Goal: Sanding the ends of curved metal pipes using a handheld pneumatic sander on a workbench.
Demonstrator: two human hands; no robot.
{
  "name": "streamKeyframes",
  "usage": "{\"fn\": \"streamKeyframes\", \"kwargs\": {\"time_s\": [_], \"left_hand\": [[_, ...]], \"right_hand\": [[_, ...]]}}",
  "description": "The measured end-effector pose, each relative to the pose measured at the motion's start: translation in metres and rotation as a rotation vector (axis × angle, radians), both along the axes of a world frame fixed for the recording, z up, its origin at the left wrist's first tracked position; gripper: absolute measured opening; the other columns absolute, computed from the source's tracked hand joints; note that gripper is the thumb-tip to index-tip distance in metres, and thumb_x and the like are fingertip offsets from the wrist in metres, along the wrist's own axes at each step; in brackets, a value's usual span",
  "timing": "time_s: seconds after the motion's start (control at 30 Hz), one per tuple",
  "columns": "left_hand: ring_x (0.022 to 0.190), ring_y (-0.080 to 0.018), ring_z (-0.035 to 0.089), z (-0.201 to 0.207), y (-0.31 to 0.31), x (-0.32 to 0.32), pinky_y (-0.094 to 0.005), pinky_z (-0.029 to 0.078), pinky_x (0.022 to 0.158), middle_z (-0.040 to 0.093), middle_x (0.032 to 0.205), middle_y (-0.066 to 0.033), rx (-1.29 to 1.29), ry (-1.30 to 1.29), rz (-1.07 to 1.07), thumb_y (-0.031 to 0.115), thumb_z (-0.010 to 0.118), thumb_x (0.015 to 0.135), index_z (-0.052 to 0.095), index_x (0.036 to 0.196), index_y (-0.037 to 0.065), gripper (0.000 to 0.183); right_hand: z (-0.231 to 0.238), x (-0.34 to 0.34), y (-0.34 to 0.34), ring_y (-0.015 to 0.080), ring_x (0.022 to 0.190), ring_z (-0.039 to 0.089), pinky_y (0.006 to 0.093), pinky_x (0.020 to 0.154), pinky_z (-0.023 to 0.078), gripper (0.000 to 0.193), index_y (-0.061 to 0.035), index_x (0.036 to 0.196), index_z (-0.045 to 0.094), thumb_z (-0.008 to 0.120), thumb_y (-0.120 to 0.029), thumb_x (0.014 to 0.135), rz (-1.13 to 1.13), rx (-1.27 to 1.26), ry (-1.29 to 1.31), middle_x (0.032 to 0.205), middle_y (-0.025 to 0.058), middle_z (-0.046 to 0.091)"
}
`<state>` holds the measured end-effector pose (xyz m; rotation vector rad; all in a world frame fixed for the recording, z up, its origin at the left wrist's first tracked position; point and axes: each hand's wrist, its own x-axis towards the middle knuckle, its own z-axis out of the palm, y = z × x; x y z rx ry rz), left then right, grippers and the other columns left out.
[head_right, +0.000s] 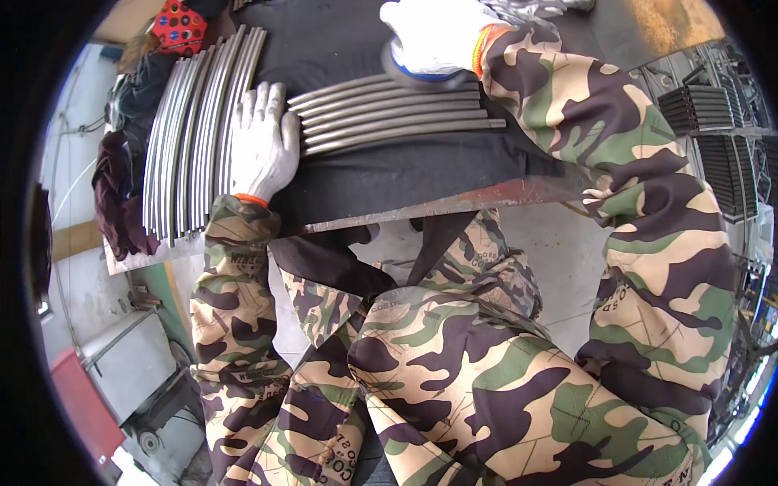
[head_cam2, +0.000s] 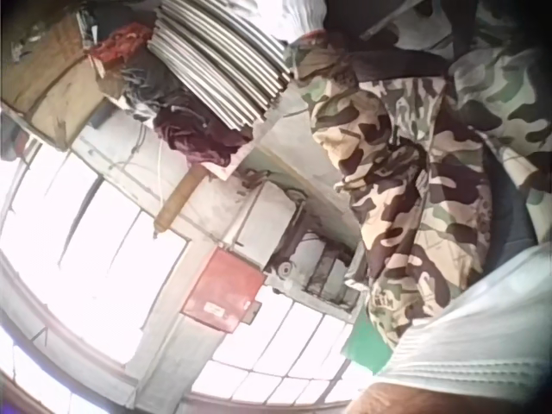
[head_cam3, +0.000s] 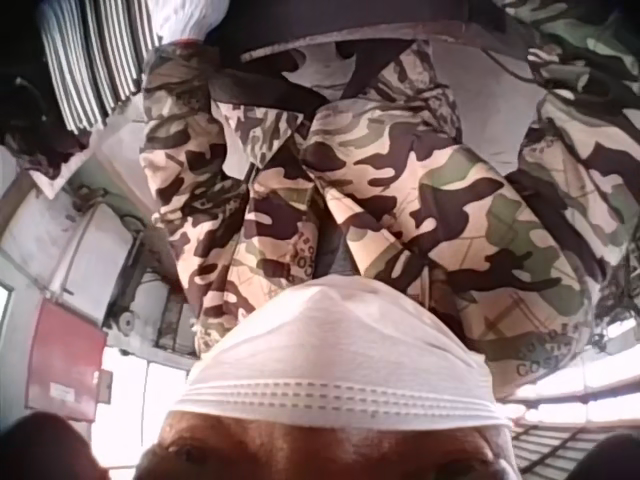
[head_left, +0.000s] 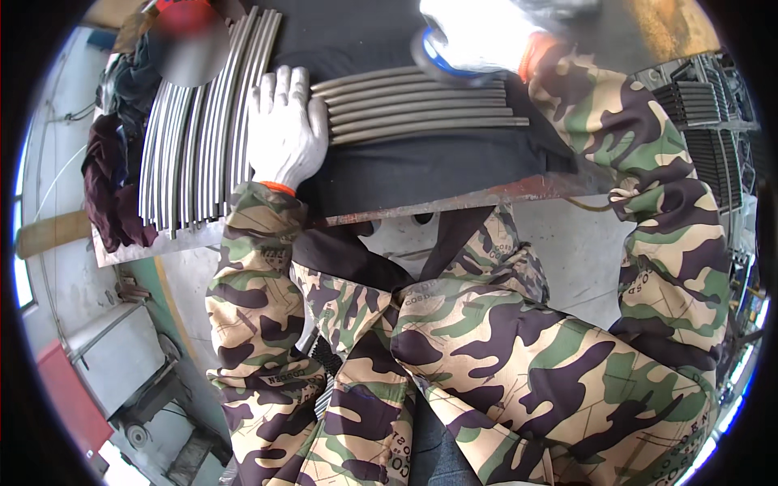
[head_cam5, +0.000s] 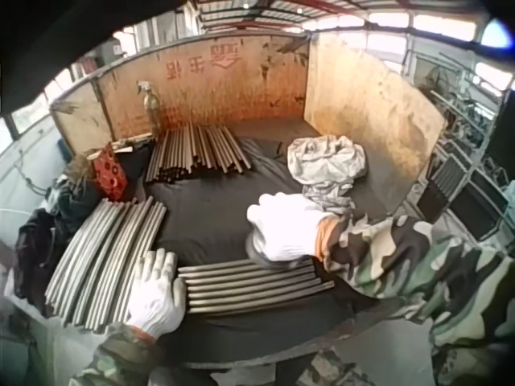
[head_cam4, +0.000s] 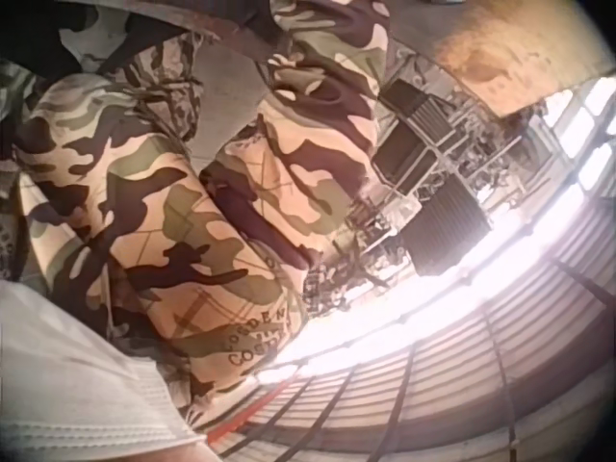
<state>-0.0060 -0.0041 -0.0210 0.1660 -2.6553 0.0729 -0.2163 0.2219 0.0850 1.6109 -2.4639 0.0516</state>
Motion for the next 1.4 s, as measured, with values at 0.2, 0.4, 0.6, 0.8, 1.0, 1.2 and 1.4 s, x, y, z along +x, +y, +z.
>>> {"fn": "streamKeyframes", "kwargs": {"time_s": [0.2,0.4,0.6,0.8,1.0,1.2,1.4], "left_hand": [[0.131,-0.0435,0.054,-0.006,0.007,0.009,-0.0542,0.035,0.117,0.063,0.137,-0.0242,0.037,0.088,0.022,0.026,0.062,0.096,0.063,0.133,-0.004,0.048],[0.122,-0.0408,0.058,-0.003,0.008,0.012,-0.0518,0.04,0.112,0.066,0.128,-0.0221,0.053,0.155,-0.012,0.024,0.066,0.092,0.065,0.125,-0.005,0.044],[0.134,-0.0442,0.054,-0.009,-0.003,0.019,-0.0516,0.037,0.118,0.064,0.139,-0.0222,0.12,0.09,0.004,0.024,0.064,0.098,0.065,0.134,0.0,0.043],[0.127,-0.0449,0.057,-0.022,-0.007,0.01,-0.0543,0.039,0.115,0.066,0.132,-0.0236,0.141,0.162,-0.038,0.022,0.067,0.094,0.065,0.129,-0.003,0.043],[0.131,-0.0457,0.054,-0.018,-0.007,0.012,-0.055,0.036,0.117,0.064,0.135,-0.0255,0.166,0.117,-0.019,0.023,0.066,0.095,0.063,0.132,-0.005,0.046],[0.14,-0.0477,0.045,-0.008,-0.007,0.023,-0.0606,0.025,0.122,0.054,0.144,-0.0315,0.214,-0.065,-0.119,0.043,0.073,0.084,0.054,0.14,-0.01,0.08],[0.146,-0.0471,0.039,0.009,-0.022,0.035,-0.0616,0.019,0.125,0.05,0.151,-0.0301,0.243,-0.226,-0.151,0.047,0.082,0.072,0.048,0.148,-0.007,0.099]], "right_hand": [[0.005,-0.015,0.001,0.0424,0.086,0.07,0.0519,0.076,0.056,0.029,-0.008,0.097,0.071,0.067,-0.034,0.086,-0.153,-0.075,-0.114,0.093,0.0213,0.07],[0.019,-0.015,0.067,0.0392,0.09,0.07,0.0464,0.08,0.057,0.029,-0.0087,0.106,0.071,0.072,-0.031,0.088,-0.178,-0.191,-0.155,0.103,0.0188,0.071],[0.018,0.011,0.144,0.0345,0.09,0.07,0.0432,0.079,0.057,0.023,-0.0147,0.1,0.071,0.074,-0.033,0.087,-0.246,-0.247,-0.154,0.098,0.0121,0.069],[0.008,0.025,0.181,0.0383,0.087,0.068,0.0495,0.078,0.055,0.022,-0.0135,0.097,0.067,0.07,-0.033,0.089,-0.273,-0.108,-0.044,0.097,0.0147,0.066],[-0.001,0.0,0.189,0.0424,0.089,0.069,0.0529,0.078,0.057,0.025,-0.0092,0.102,0.066,0.064,-0.031,0.089,-0.382,-0.009,0.019,0.099,0.0208,0.066],[-0.014,-0.025,0.176,0.0436,0.092,0.07,0.0539,0.079,0.058,0.028,-0.0065,0.101,0.069,0.063,-0.029,0.084,-0.482,-0.027,-0.008,0.099,0.0232,0.069],[0.012,0.008,0.125,0.0347,0.108,0.061,0.0497,0.095,0.048,0.051,-0.0064,0.113,0.071,0.075,-0.047,0.082,-0.428,0.082,0.121,0.113,0.0169,0.064]]}}
